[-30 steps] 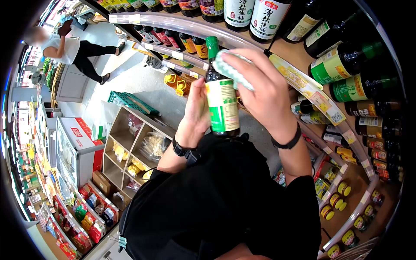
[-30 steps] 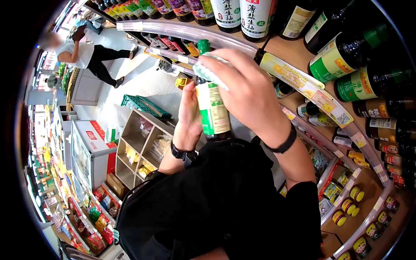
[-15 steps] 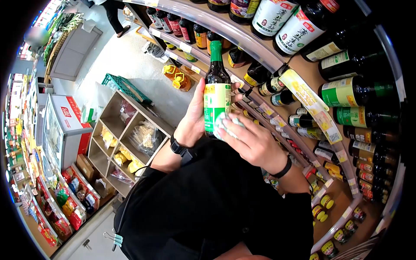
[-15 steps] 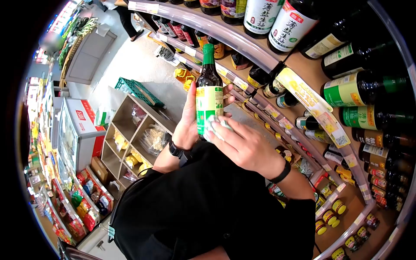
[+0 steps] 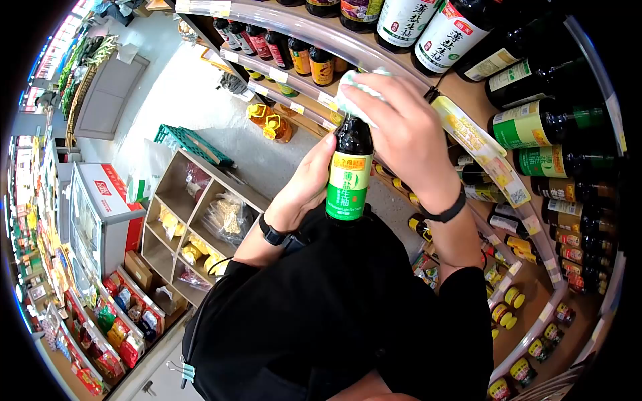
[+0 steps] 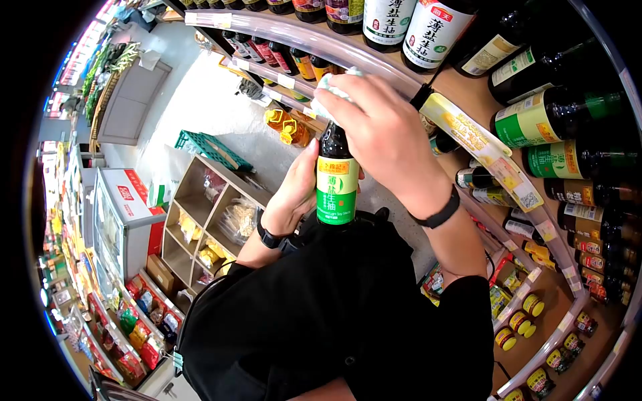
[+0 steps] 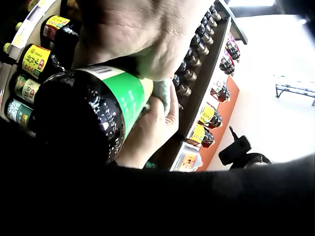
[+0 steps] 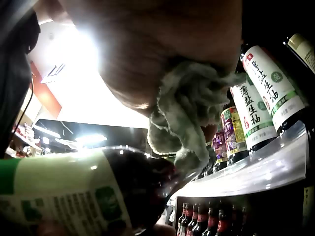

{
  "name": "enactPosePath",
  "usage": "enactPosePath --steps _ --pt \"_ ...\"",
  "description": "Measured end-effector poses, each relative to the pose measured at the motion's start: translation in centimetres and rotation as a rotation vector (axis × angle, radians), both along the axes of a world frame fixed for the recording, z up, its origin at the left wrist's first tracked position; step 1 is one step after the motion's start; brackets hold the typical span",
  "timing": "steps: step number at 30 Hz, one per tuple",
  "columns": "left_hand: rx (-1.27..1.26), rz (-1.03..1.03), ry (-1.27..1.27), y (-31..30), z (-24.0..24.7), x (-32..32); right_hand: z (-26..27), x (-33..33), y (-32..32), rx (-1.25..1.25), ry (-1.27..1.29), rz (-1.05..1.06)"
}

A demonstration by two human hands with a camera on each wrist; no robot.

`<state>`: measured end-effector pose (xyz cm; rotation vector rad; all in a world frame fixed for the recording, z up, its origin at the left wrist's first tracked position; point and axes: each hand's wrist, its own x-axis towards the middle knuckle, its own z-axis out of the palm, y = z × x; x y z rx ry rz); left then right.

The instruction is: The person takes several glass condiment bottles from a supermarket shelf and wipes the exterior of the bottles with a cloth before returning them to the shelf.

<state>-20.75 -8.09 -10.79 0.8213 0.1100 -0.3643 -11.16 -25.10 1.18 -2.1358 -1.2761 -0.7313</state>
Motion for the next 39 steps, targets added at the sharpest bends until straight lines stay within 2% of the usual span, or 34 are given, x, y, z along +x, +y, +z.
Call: enactPosePath --steps 3,6,7,9,11,16,18,19,21,23,25,26,27,31,33,35,36,38,39 --pt "0.001 0.037 -0.089 0.1 -0.1 -0.3 -1.8 -0.3 0.7 -0.072 -0.006 0.042" --pt "0.052 0.304 -0.092 -0.1 -0.3 -0.3 -3.4 -2.4 0.6 -0.115 0.011 0.07" --pt "0.045 0.316 -0.087 0.1 -0.7 -0.4 -3.9 -3.3 0.5 -0.111 0.002 0.074" --pt "0.371 0.388 -0.254 0.9 -1.9 0.1 -4.7 -5.2 -0.1 -0.139 0.018 0.126" --pt "0.109 0.408 -0.065 1.5 -2.1 0.8 -5.0 -6.8 0.0 -0.192 -0.013 0.221" --pt "0.24 0.441 -0.18 2.9 0.8 1.1 -5.8 -8.8 -1.3 -0.232 -0.032 0.336" --pt "0.304 0.47 -0.322 3.2 1.1 1.3 -4.6 -9.0 -2.1 -0.309 0.147 0.416" --pt "0.303 0.469 -0.323 3.5 1.4 1.2 -3.7 -8.7 -2.1 -0.31 0.147 0.415" --pt "1.042 0.517 -0.63 4.2 2.5 0.9 -1.2 -7.7 -1.9 -0.246 0.011 0.291" --pt "1.326 0.516 -0.723 4.0 3.6 0.4 0.8 -5.9 -0.7 -0.104 -0.091 0.253" --pt "1.419 0.52 -0.864 4.0 3.5 0.2 2.0 -4.9 0.6 -0.106 -0.156 0.21" --pt "1.461 0.5 -0.871 3.8 3.6 0.1 2.5 -4.4 1.4 -0.143 -0.165 0.242" --pt "1.527 0.536 -0.983 3.8 3.2 -0.1 2.6 -4.0 2.2 -0.181 -0.173 0.274" --pt "1.604 0.512 -0.989 4.2 3.0 -0.9 2.4 -3.3 2.3 -0.293 -0.174 0.299" --pt "1.62 0.528 -0.972 4.4 3.4 -1.5 3.4 -2.8 0.8 -0.362 -0.202 0.238" --pt "1.659 0.441 -0.899 4.7 4.1 -2.1 4.2 -1.8 -0.6 -0.4 -0.294 0.144" --pt "1.679 0.437 -0.896 4.8 4.1 -2.2 4.7 -1.5 -1.1 -0.403 -0.294 0.152" --pt "1.658 0.452 -0.881 5.0 3.6 -2.4 5.7 -1.2 -1.7 -0.364 -0.306 0.009" --pt "1.638 0.463 -0.871 4.9 3.4 -2.5 6.0 -1.2 -1.7 -0.365 -0.307 0.006"
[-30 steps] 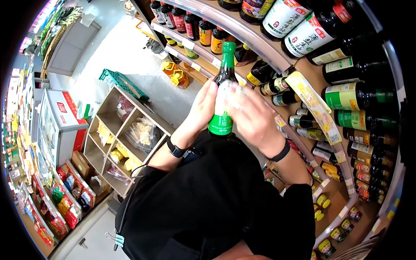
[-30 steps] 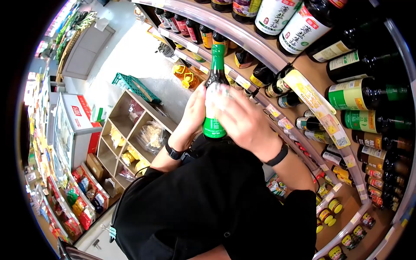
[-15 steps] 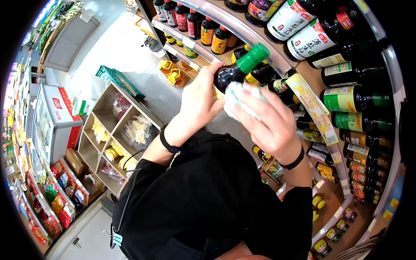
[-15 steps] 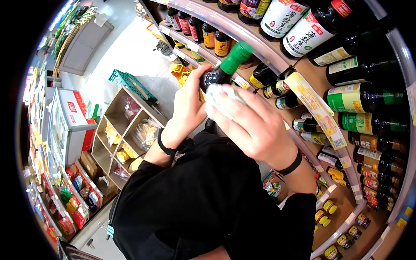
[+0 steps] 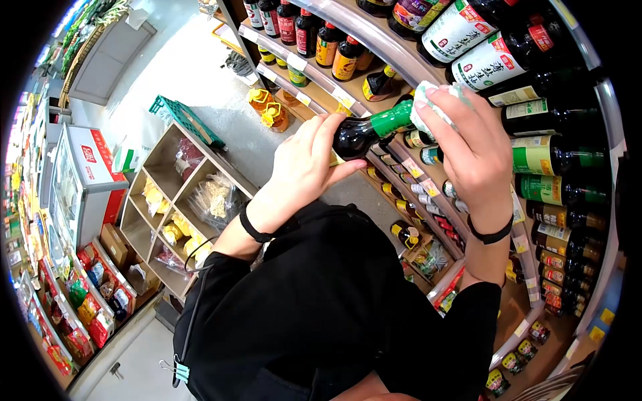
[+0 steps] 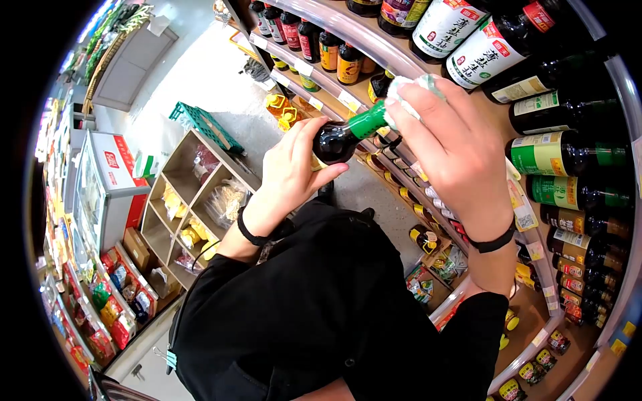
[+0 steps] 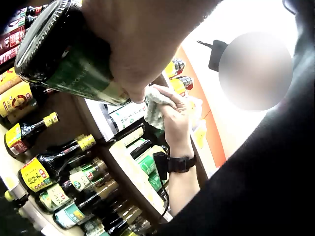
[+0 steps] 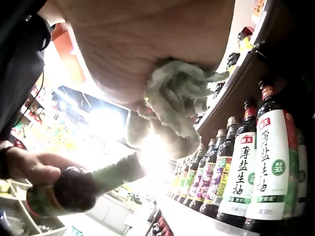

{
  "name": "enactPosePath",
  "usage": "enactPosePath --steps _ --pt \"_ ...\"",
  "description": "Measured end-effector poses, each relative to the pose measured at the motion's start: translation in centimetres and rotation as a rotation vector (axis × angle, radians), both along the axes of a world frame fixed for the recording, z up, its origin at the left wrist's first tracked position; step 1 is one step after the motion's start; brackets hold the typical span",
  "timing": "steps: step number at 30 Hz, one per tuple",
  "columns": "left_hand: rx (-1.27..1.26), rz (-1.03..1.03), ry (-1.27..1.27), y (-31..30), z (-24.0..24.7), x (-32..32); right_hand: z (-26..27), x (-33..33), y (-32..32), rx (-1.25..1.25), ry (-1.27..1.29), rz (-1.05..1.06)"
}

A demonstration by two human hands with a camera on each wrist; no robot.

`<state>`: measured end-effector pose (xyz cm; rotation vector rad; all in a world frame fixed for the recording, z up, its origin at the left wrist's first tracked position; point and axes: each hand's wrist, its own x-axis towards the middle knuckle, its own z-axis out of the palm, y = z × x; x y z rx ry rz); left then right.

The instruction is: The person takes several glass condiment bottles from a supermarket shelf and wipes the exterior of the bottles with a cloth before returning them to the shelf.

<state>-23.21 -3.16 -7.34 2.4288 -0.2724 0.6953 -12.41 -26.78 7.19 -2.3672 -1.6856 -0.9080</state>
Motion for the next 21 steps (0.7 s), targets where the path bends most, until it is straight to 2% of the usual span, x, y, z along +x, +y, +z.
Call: enactPosePath --steps 2,4,6,7,8,10,12,14,16,19,20,21 --pt "0.015 -0.015 -0.02 0.0 0.2 0.1 0.2 -0.6 0.7 0.136 0.062 0.035" --pt "0.034 -0.035 -0.037 -0.2 0.4 0.4 -0.6 -0.8 2.2 0.163 0.113 0.132" --pt "0.116 -0.109 -0.175 -0.4 0.6 0.7 -2.0 -1.2 3.5 0.066 0.177 0.119" --pt "0.177 -0.104 -0.169 -0.6 0.7 0.7 -2.4 -1.7 3.4 -0.036 0.215 0.068" --pt "0.177 -0.113 -0.169 -0.6 0.7 0.7 -2.0 -2.2 2.9 -0.034 0.217 0.059" --pt "0.273 -0.149 -0.233 0.0 0.6 1.0 -0.6 -3.1 1.8 -0.189 0.516 -0.011" --pt "0.287 -0.177 -0.241 0.3 0.7 0.9 0.0 -2.9 0.2 -0.158 0.591 0.021" --pt "0.226 -0.239 -0.263 0.4 0.9 0.9 0.8 -2.5 -1.4 0.012 0.622 0.083" --pt "0.173 -0.26 -0.261 0.3 0.5 1.0 1.7 -2.2 -2.9 0.032 0.679 0.058" --pt "-0.131 -0.359 -0.151 0.4 -0.5 1.3 1.9 -2.4 -4.3 0.325 0.755 0.102" --pt "-0.27 -0.41 -0.136 0.4 -1.3 1.6 1.5 -2.6 -4.2 0.329 0.752 0.098" --pt "-0.419 -0.39 -0.125 0.1 -1.8 1.4 0.5 -2.8 -3.7 0.458 0.695 0.096"
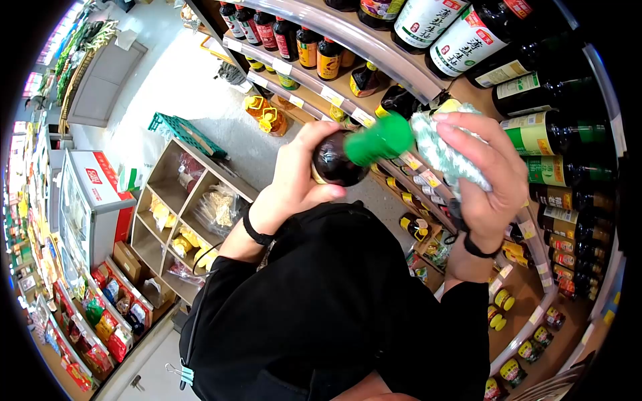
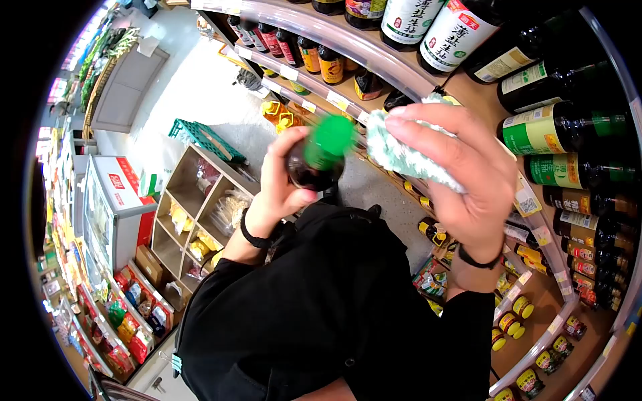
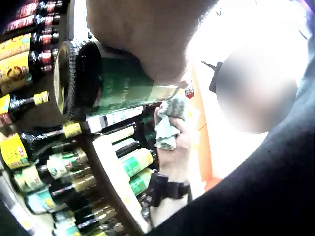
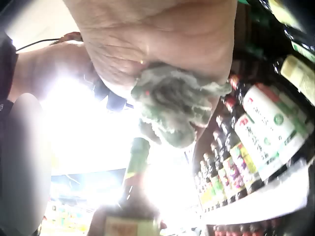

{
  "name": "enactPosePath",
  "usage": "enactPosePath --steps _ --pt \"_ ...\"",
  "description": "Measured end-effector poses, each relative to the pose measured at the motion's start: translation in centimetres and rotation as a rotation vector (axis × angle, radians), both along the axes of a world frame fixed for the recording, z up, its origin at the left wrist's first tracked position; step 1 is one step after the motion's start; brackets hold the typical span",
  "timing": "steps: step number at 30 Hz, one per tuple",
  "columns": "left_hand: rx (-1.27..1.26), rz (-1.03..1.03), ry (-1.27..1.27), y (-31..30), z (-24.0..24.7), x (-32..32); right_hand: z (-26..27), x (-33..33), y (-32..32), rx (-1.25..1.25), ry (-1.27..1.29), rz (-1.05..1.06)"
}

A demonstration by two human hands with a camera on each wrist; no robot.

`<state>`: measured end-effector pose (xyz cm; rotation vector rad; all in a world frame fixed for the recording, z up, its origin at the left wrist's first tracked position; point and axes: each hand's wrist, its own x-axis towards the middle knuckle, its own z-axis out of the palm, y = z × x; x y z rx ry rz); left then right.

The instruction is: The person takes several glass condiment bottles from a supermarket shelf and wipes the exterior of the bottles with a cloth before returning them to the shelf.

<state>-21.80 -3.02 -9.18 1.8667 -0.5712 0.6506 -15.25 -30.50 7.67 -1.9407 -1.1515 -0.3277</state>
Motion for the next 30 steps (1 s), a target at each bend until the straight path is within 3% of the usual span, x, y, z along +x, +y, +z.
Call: enactPosePath --steps 1,2,3,5,6,7,9,10,14,17,19,25,27,30 --pt "-0.143 0.005 0.043 -0.5 0.1 -0.3 -1.1 -0.2 0.5 0.117 -0.044 -0.056" --pt "-0.533 -0.116 0.201 -2.2 0.3 -0.7 -2.2 0.1 1.1 0.167 -0.064 -0.024" --pt "-0.659 -0.157 0.271 -2.5 1.2 -0.4 -3.1 0.0 1.7 0.167 -0.024 -0.064" --pt "-1.038 -0.398 0.373 -3.5 2.5 0.5 -4.6 -0.2 3.8 0.25 0.002 -0.111" --pt "-1.025 -0.497 0.481 -3.1 3.5 0.8 -4.9 -0.3 5.0 0.293 0.024 -0.073" --pt "-1.325 -0.715 0.5 -3.3 4.0 0.9 -5.2 -0.2 6.0 0.336 0.045 -0.034" --pt "-1.693 -0.412 0.603 -4.7 6.7 0.8 -6.2 -0.4 7.3 0.275 -0.096 -0.032" --pt "-1.648 -0.576 0.491 -4.2 5.9 1.2 -6.1 -0.5 7.3 0.256 -0.13 -0.038" --pt "-1.508 -0.597 0.524 -2.6 6.3 2.9 -5.4 -2.2 5.9 0.132 -0.187 0.049" --pt "-1.887 -0.797 0.591 -2.3 8.0 3.1 -6.7 -3.8 5.1 0.148 -0.226 0.096" --pt "-1.827 -0.756 0.595 -2.4 7.7 2.8 -6.9 -4.2 4.5 0.143 -0.275 0.084" --pt "-2.264 -0.651 0.816 -2.9 6.1 3.5 -9.8 -3.8 5.1 0.163 -0.571 0.034" --pt "-2.309 -0.653 0.934 -2.8 5.1 3.9 -10.4 -3.9 6.2 0.075 -0.678 0.083" --pt "-2.268 -0.788 0.871 -2.8 2.7 3.3 -11.7 -2.8 7.0 0.022 -0.705 0.116"
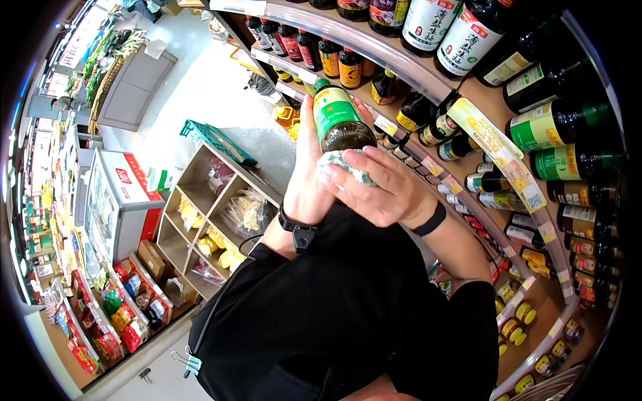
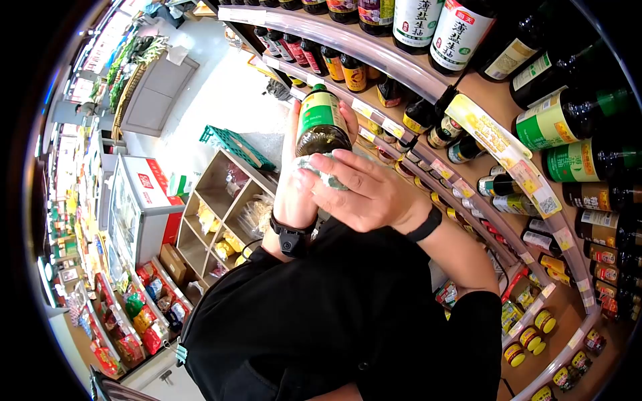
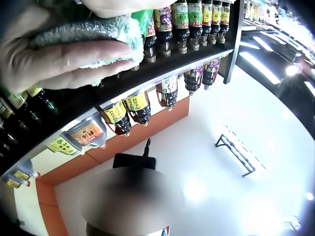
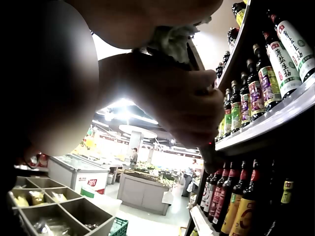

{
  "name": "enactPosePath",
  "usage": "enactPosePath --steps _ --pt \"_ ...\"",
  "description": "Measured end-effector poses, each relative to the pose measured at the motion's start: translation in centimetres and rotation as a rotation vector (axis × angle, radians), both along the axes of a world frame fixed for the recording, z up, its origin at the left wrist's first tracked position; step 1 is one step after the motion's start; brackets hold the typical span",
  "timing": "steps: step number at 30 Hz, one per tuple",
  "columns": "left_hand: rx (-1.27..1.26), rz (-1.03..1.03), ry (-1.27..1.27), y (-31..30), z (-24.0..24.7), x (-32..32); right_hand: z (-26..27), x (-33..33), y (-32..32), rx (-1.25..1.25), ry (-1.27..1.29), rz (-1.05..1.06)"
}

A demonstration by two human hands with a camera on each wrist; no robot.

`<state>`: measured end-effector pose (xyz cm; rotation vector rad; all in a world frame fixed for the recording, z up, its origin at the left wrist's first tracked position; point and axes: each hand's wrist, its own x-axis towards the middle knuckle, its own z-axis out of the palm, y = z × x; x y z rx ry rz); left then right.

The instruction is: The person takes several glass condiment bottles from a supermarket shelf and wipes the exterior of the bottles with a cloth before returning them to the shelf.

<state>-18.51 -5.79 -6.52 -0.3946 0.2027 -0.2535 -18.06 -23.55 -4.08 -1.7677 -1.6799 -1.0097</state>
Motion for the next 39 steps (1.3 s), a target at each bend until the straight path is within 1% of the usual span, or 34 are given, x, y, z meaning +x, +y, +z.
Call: enactPosePath --steps 2,3,6,7,9,10,11,12,13,14,15,16,17,18,20,21,22,23,25,26,27,28,29,31,32,33,35,36,37,39 --pt "-0.084 -0.027 -0.005 0.2 0.0 -0.2 -0.2 0.5 -0.3 -0.006 0.005 0.0" --pt "-0.085 -0.024 -0.005 0.3 0.0 -0.3 -0.1 0.5 -0.4 -0.011 0.004 -0.008" --pt "-0.03 0.025 0.034 1.2 -0.8 0.3 0.4 0.9 -1.6 -0.05 0.042 -0.012" --pt "0.094 0.1 0.069 1.3 -1.4 0.6 -0.1 1.1 -2.0 -0.002 0.081 -0.002" --pt "0.163 0.139 0.112 1.6 -1.5 0.8 0.3 0.9 -2.4 0.005 0.088 -0.114" --pt "0.148 0.108 0.193 1.5 -0.4 0.6 0.5 0.7 -2.3 0.005 0.091 -0.115" --pt "0.148 0.102 0.193 1.5 -0.5 0.6 0.8 0.6 -2.3 0.045 0.086 -0.155" --pt "0.201 0.105 0.165 1.5 -0.9 0.6 1.3 0.5 -2.1 0.085 0.081 -0.197" --pt "0.255 0.108 0.139 1.2 -0.7 0.5 1.8 0.4 -1.6 0.111 0.076 -0.187" --pt "0.406 0.156 0.174 0.7 -0.3 0.2 2.4 0.3 -0.9 0.111 0.083 -0.135" --pt "0.418 0.115 0.186 0.5 0.2 -0.2 2.8 0.4 -0.1 0.111 0.088 -0.081" --pt "0.393 0.084 0.148 0.6 -0.3 -0.2 2.3 0.8 0.7 0.08 0.048 -0.076" --pt "0.367 0.055 0.111 0.6 -0.8 -0.1 2.4 0.6 1.2 0.037 0.124 -0.074" --pt "0.367 0.054 0.111 0.5 -0.4 -0.1 2.4 0.9 1.1 0.066 0.114 -0.058" --pt "0.481 0.096 0.161 0.2 0.7 -0.1 2.3 1.6 0.7 0.094 0.103 -0.037" --pt "0.479 0.101 0.165 0.2 0.7 0.1 2.1 1.8 0.2 0.119 0.159 -0.061" --pt "0.494 0.147 0.193 0.2 0.6 0.4 1.9 1.9 -0.3 0.142 0.215 -0.087" --pt "0.508 0.191 0.219 0.2 0.5 0.7 1.2 1.9 -0.7 0.199 0.31 -0.102" --pt "0.323 0.185 0.146 0.5 0.3 0.8 0.5 2.5 -1.5 0.187 0.479 -0.143" --pt "0.23 0.197 0.127 0.5 0.5 0.8 0.4 2.3 -1.6 0.19 0.481 -0.147" --pt "0.138 0.206 0.111 0.4 0.8 0.9 0.7 1.7 -1.4 0.289 0.884 -0.124" --pt "0.227 0.255 0.099 0.1 0.9 1.0 0.8 1.2 -1.1 0.389 1.289 -0.094" --pt "0.231 0.245 0.103 -0.1 0.9 1.2 0.6 1.2 -0.5 0.397 1.292 -0.101" --pt "0.377 0.365 -0.007 -0.5 1.2 1.8 0.0 1.6 1.1 0.716 1.936 0.16" --pt "0.507 0.436 -0.016 -1.0 1.4 1.9 0.1 1.5 1.6 0.695 1.965 0.194" --pt "0.518 0.442 -0.109 -0.9 0.9 1.9 0.3 1.2 1.8 0.71 1.96 0.191" --pt "0.589 0.494 -0.156 -0.5 0.2 2.4 0.9 0.6 1.7 0.748 2.069 0.185" --pt "0.62 0.493 -0.148 0.0 0.1 2.5 1.7 0.4 1.5 0.7 2.078 0.179" --pt "0.598 0.487 -0.154 0.3 0.0 2.4 1.7 0.3 1.1 0.706 2.077 0.18" --pt "0.641 0.571 -0.039 0.4 0.1 2.7 1.4 0.3 0.2 0.58 2.266 0.274"
